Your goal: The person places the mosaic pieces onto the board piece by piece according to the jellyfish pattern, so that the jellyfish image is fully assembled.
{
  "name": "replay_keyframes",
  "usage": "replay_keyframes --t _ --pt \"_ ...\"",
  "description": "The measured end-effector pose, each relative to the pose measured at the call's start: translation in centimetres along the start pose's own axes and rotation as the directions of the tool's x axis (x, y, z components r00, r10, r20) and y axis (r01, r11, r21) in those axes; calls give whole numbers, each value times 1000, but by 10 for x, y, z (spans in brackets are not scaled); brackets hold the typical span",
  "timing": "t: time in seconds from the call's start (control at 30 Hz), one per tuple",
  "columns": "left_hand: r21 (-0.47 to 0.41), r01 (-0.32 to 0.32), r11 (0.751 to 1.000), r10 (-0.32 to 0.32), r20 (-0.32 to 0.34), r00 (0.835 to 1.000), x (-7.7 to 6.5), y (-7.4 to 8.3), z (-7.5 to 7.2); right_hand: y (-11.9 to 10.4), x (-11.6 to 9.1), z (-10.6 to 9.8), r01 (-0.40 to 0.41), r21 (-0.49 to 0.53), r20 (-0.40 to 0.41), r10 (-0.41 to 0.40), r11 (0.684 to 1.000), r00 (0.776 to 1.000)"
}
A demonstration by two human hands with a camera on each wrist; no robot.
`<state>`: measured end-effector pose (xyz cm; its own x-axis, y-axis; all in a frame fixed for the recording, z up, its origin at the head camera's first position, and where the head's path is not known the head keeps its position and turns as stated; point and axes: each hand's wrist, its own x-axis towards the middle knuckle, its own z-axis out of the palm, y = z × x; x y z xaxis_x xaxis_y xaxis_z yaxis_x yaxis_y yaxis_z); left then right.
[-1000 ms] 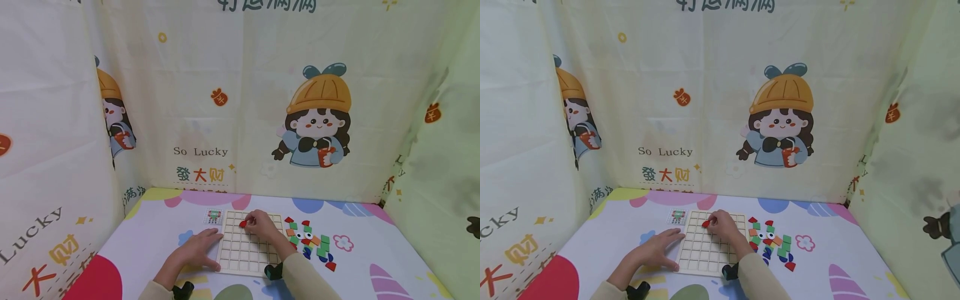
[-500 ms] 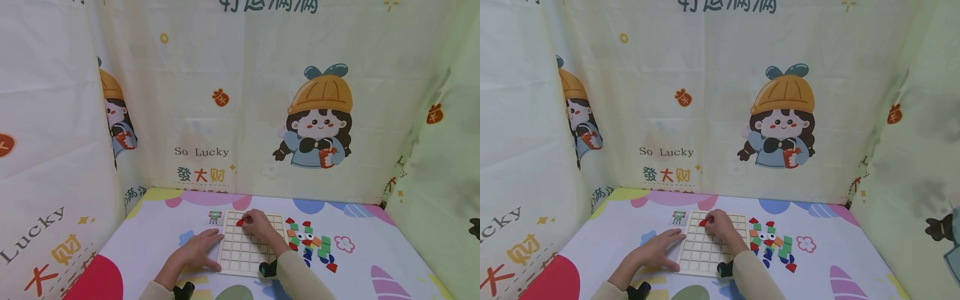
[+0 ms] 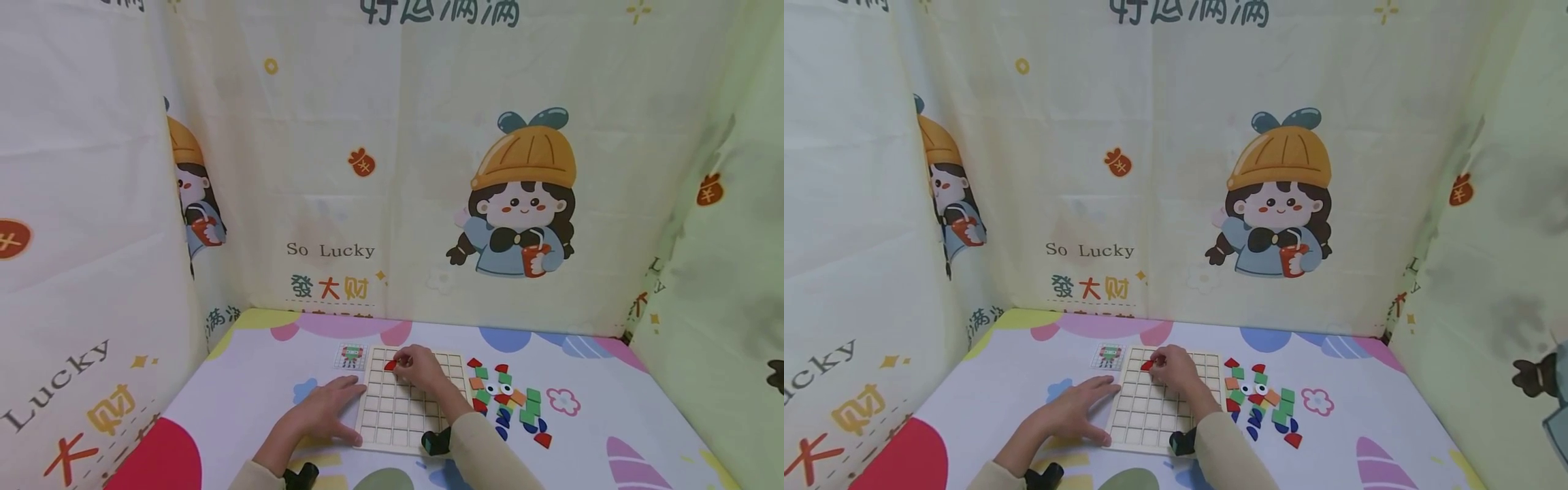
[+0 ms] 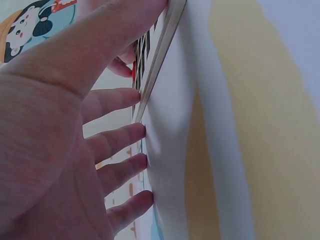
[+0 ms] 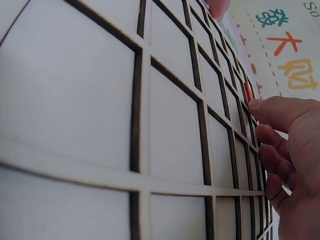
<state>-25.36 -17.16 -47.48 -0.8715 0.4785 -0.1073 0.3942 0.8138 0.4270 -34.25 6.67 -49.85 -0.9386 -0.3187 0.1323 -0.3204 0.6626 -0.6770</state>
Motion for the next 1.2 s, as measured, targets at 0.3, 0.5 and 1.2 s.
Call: replay_keyframes --t 0.3,0.5,1.2 --pt "7 4 1000 -4 4 1000 0 3 0 -1 -6 -6 -21 50 3 21 999 1000" --pt "5 0 1000 0 -6 1000 0 2 0 1 -13 -16 -42 53 0 42 998 999" --pt "-19 7 1000 -7 -7 1000 1 1 1 27 -48 -56 -77 -6 -103 76 997 992"
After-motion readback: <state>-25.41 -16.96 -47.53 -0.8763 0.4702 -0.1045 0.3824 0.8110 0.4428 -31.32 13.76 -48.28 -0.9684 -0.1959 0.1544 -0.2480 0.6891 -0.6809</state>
